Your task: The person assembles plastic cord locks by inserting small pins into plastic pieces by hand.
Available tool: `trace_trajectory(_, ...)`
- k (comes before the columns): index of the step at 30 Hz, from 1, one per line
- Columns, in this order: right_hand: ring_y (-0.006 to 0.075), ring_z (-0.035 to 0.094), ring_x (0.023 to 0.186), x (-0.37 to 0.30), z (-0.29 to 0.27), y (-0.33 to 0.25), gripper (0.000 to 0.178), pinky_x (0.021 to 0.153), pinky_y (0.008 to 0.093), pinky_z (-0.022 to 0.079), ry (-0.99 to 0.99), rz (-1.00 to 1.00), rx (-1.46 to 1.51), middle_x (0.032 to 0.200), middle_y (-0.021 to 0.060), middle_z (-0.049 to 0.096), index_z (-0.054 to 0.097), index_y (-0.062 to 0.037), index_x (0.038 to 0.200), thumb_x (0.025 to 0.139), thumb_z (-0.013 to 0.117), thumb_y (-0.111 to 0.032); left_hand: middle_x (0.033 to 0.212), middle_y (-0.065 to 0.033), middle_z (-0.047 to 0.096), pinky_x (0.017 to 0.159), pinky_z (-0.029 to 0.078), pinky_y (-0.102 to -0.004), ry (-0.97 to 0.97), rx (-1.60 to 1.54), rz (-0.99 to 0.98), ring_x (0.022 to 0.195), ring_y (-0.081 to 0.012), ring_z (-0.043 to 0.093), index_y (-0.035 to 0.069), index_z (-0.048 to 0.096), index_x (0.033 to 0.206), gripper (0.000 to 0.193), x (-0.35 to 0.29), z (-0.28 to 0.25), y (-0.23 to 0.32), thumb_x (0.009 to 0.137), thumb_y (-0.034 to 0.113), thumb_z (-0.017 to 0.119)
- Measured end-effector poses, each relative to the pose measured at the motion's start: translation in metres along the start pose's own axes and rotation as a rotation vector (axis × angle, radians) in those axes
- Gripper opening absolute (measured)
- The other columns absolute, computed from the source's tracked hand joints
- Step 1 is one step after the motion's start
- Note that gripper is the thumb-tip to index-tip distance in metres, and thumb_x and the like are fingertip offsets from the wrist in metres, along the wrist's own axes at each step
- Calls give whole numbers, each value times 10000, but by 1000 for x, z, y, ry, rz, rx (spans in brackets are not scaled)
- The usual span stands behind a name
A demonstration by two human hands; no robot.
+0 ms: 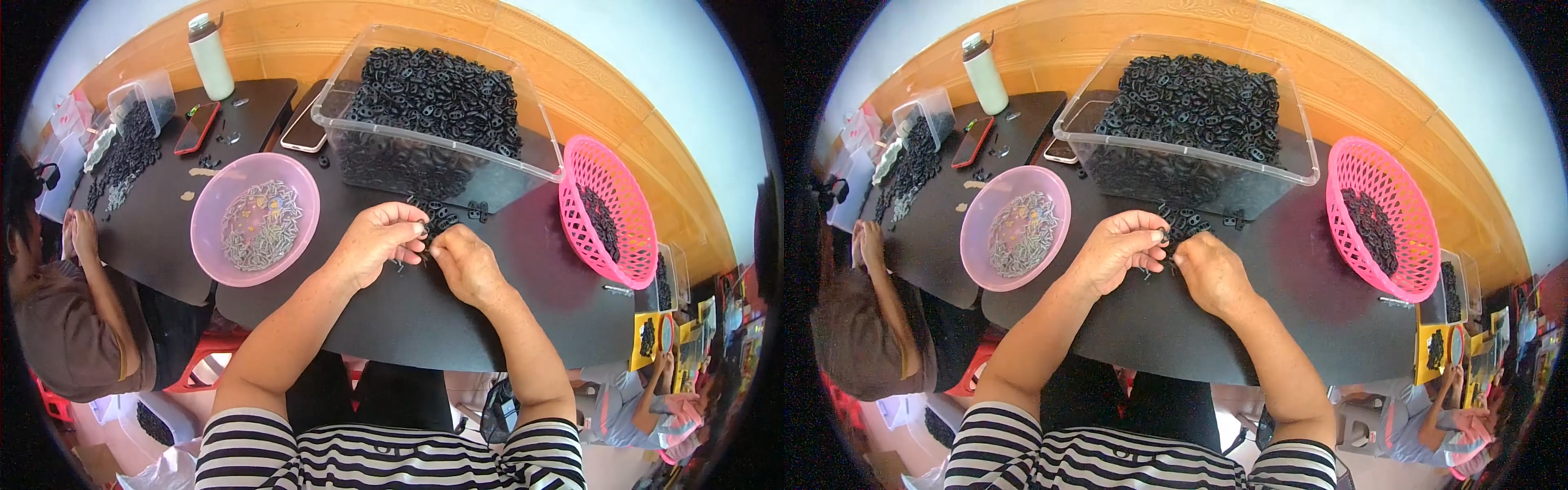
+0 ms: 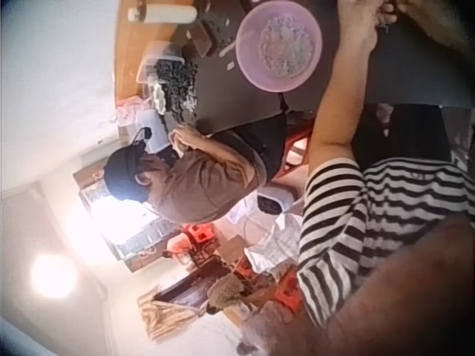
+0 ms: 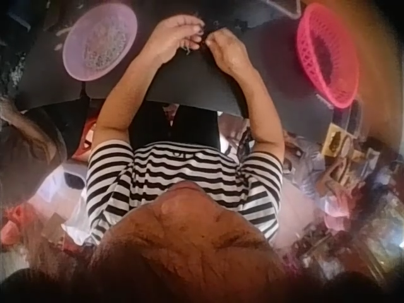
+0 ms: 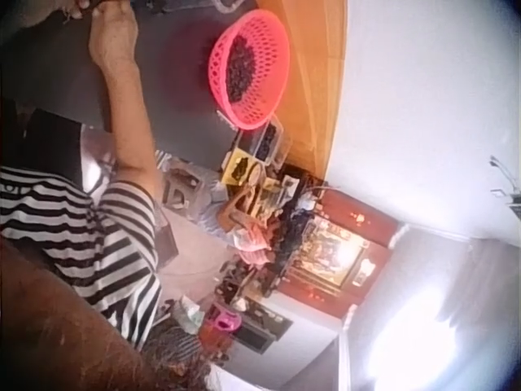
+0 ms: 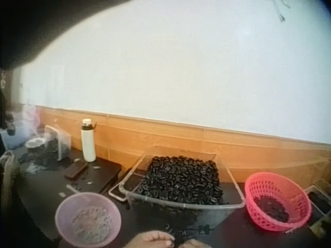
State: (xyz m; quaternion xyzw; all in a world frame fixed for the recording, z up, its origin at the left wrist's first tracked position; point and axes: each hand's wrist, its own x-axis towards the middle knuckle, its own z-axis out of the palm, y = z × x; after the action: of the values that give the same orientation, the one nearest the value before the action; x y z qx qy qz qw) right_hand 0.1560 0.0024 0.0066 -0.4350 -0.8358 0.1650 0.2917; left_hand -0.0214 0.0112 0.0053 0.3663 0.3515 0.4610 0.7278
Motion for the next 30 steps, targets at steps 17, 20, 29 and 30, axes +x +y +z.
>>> trace_trajectory(17,256,537,722,-3,-23,9,104,656,333,428,-38,93,222,733,110,534,544,-9,779,790,563,-111,777,-41,583,606,492,-230,-56,344,-72,664,-99,553,-19,590,941,173,-2,10,-9,793,67,571)
trace_trajectory(20,309,544,782,-3,-24,8,126,688,379,432,-104,113,221,782,136,540,548,-22,798,793,546,-147,768,-35,585,604,492,-229,-64,366,-74,656,-96,556,-14,597,932,161,-2,9,-10,795,69,576)
trace_trajectory(29,311,546,780,-4,-24,9,126,683,379,435,-127,105,200,787,136,542,548,-18,802,791,546,-144,771,-42,588,598,490,-226,-69,405,-79,665,-96,553,-7,606,919,153,-3,11,-10,789,63,566)
trace_trajectory(30,311,547,779,-4,-24,9,127,682,378,436,-123,99,198,787,137,542,548,-18,803,790,547,-144,770,-43,589,598,490,-225,-71,408,-81,666,-95,553,-7,606,917,152,-3,11,-10,789,65,568)
